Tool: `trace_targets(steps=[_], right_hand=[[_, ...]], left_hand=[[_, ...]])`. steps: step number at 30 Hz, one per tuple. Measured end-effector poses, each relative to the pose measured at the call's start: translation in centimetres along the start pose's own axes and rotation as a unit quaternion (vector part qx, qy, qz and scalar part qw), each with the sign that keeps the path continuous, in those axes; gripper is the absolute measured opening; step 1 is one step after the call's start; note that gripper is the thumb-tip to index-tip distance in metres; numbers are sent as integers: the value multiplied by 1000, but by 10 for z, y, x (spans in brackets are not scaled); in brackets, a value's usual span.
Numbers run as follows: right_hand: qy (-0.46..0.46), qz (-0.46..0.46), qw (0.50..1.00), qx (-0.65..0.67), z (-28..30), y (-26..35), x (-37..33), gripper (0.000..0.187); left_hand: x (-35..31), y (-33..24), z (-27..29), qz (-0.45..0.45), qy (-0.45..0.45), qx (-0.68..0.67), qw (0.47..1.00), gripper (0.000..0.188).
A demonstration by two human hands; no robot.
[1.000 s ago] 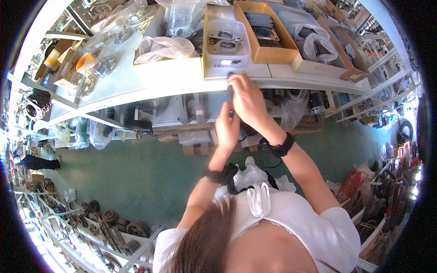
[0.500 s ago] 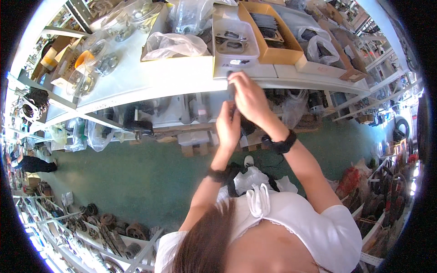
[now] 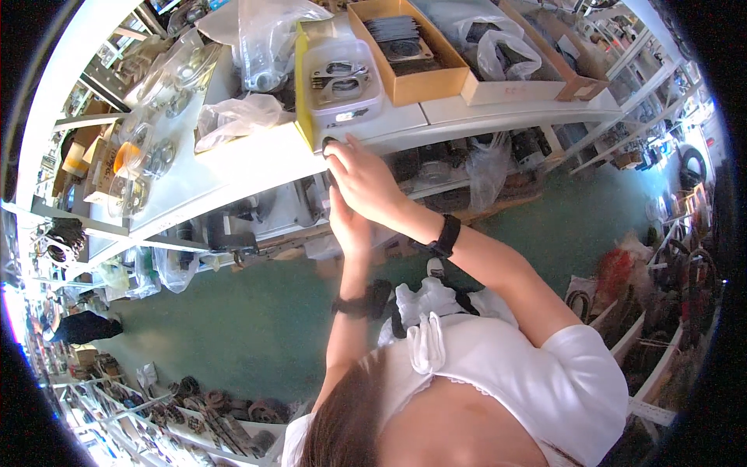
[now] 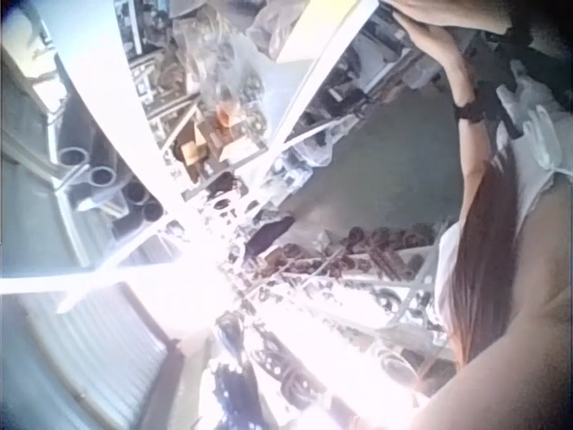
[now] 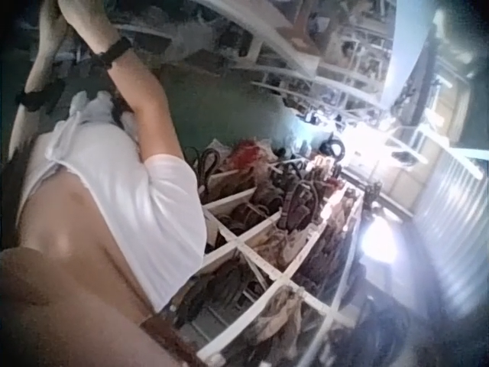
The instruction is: The person picks up a pair of black gloves from a shelf in a warehouse, examines them, and then walks through a showroom area while carrying them.
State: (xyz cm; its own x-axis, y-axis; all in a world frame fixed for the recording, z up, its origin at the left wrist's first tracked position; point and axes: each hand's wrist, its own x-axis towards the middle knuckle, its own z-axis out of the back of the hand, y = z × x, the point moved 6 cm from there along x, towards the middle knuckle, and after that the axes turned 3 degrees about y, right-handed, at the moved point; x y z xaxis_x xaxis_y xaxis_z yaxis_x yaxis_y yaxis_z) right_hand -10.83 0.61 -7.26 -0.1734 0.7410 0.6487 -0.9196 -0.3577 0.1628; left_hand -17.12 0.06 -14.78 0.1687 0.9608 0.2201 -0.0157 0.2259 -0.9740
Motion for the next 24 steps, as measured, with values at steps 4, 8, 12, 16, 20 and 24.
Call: trace_targets(steps=[4, 8, 12, 16, 20, 24], right_hand=[[-12, -30, 999, -13, 13, -17, -16, 19], [-42, -83, 996, -10, 38, -52, -38, 14], [-29, -158, 987, -24, 58, -93, -64, 11], [-47, -197, 973, -108, 100, -119, -85, 13], [-58, -202, 974, -80, 116, -130, -94, 12], [-18, -179, 983, 21, 90, -103, -77, 12]], left_hand=[[-1, 3, -18, -23, -4, 99, 995, 34], [-8, 7, -61, -38, 49, 68, 996, 29], [-9, 11, -111, -10, 137, 19, 990, 27], [-16, -2, -156, 11, 210, 84, 974, 19], [-25, -14, -175, 2, 242, -13, 970, 21], [-29, 5, -149, 33, 110, -205, 972, 30]])
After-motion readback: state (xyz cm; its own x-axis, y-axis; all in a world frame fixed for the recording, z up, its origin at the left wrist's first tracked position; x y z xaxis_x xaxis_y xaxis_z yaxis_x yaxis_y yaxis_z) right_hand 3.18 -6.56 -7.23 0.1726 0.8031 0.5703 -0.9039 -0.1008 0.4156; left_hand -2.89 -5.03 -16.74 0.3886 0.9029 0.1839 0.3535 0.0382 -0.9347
